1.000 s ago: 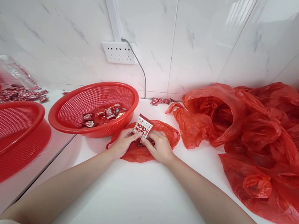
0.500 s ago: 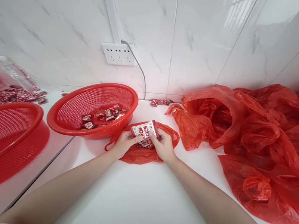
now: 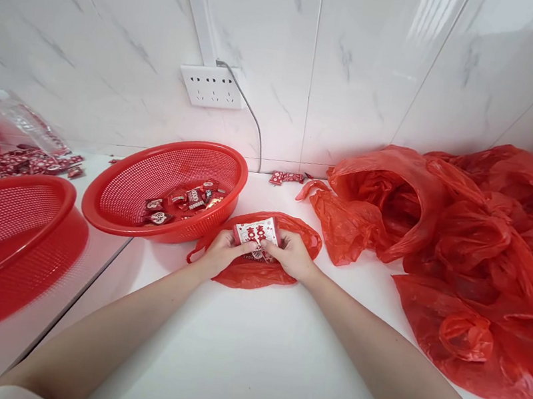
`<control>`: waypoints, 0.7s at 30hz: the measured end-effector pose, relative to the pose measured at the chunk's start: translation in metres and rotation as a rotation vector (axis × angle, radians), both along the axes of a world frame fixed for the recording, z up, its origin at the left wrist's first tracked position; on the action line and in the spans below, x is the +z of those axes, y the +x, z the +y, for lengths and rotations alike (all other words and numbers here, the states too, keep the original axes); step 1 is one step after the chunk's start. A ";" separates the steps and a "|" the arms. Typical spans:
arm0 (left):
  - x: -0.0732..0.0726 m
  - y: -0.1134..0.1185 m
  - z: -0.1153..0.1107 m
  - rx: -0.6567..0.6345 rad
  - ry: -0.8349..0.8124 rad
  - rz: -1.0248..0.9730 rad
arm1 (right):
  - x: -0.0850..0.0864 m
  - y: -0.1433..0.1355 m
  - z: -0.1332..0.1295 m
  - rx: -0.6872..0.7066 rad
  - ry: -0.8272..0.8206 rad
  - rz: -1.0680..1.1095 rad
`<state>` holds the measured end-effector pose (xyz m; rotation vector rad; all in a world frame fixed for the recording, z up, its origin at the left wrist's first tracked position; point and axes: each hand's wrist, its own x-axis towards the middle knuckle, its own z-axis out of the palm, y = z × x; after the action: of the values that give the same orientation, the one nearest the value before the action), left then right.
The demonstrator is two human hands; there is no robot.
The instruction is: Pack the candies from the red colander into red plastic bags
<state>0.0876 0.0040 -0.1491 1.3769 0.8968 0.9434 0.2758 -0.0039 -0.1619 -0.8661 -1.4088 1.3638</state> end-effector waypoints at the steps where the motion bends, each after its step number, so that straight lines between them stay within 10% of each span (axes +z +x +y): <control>1: -0.001 0.001 0.000 0.002 -0.006 -0.011 | 0.001 0.000 0.000 -0.032 -0.021 0.008; 21: 0.002 0.002 0.000 -0.015 -0.030 -0.043 | 0.006 0.002 -0.005 0.028 0.103 -0.082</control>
<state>0.0898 0.0039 -0.1468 1.3315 0.8633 0.9415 0.2781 -0.0088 -0.1559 -0.8452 -1.5453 1.2774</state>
